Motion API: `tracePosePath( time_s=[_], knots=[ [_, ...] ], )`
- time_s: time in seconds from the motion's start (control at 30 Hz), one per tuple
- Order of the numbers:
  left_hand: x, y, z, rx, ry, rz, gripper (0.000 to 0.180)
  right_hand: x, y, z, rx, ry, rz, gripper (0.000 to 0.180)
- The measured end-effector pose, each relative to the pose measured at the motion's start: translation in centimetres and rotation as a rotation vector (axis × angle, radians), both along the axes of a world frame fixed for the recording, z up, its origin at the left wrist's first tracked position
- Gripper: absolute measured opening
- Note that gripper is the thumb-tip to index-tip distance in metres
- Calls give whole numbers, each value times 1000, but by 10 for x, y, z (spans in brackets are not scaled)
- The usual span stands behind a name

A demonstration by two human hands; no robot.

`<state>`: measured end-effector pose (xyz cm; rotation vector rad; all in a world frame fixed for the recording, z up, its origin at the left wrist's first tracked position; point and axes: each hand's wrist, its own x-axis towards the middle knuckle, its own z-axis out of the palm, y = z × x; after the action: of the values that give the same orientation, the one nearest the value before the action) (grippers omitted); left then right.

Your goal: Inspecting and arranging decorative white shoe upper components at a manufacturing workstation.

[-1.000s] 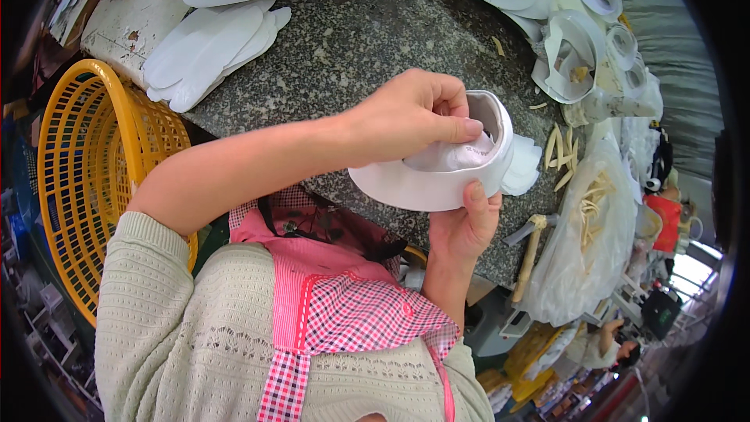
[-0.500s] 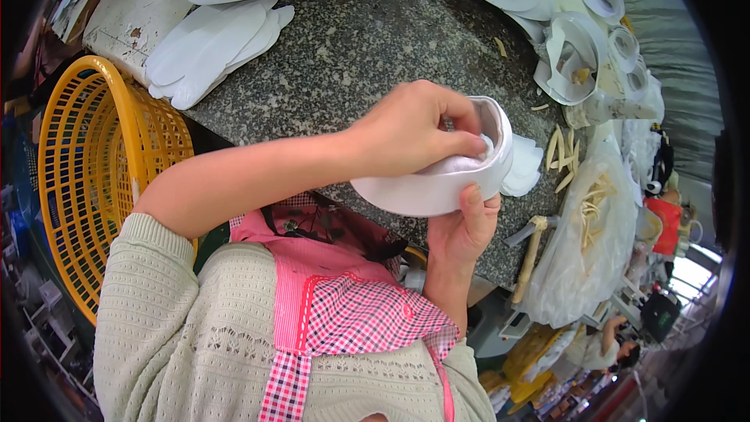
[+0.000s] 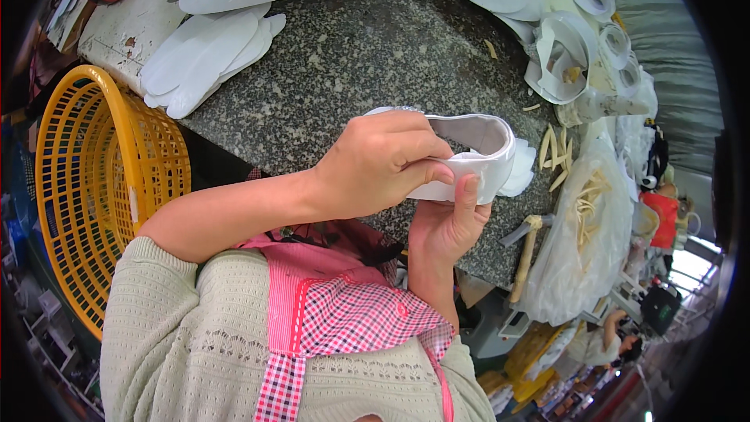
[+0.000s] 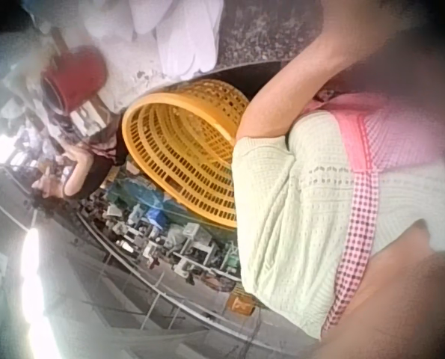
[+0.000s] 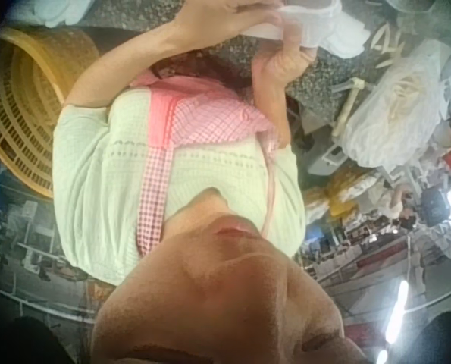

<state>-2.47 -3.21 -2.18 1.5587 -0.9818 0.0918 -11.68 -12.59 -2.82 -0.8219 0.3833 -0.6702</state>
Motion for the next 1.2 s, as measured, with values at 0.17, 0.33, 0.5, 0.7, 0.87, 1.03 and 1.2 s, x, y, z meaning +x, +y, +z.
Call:
tracePosePath(
  time_s=[0.17, 0.33, 0.5, 0.7, 0.87, 1.03, 1.2],
  knots=[
    [8, 5, 15, 189, 298, -179, 13, -10, -15, -4, 50, -33, 108, 23],
    [6, 3, 15, 190, 493, -281, 13, -10, -14, -9, -128, -19, 9, 23],
    [1, 3, 16, 147, 297, -206, 11, -12, -9, -12, -273, -6, -24, 22],
    [20, 7, 28, 235, 359, -449, 11, -58, -59, 3, -751, 327, 159, 23],
    [20, 3, 32, 305, 272, -801, 10, -9, -70, 43, -1306, -39, 161, 27],
    [24, 4, 49, 500, 258, -890, 19, -6, -90, 50, -817, 140, 1017, 21],
    [27, 8, 49, 516, 371, -1056, 30, -10, -90, 65, -922, 238, 1161, 16]
  ],
)
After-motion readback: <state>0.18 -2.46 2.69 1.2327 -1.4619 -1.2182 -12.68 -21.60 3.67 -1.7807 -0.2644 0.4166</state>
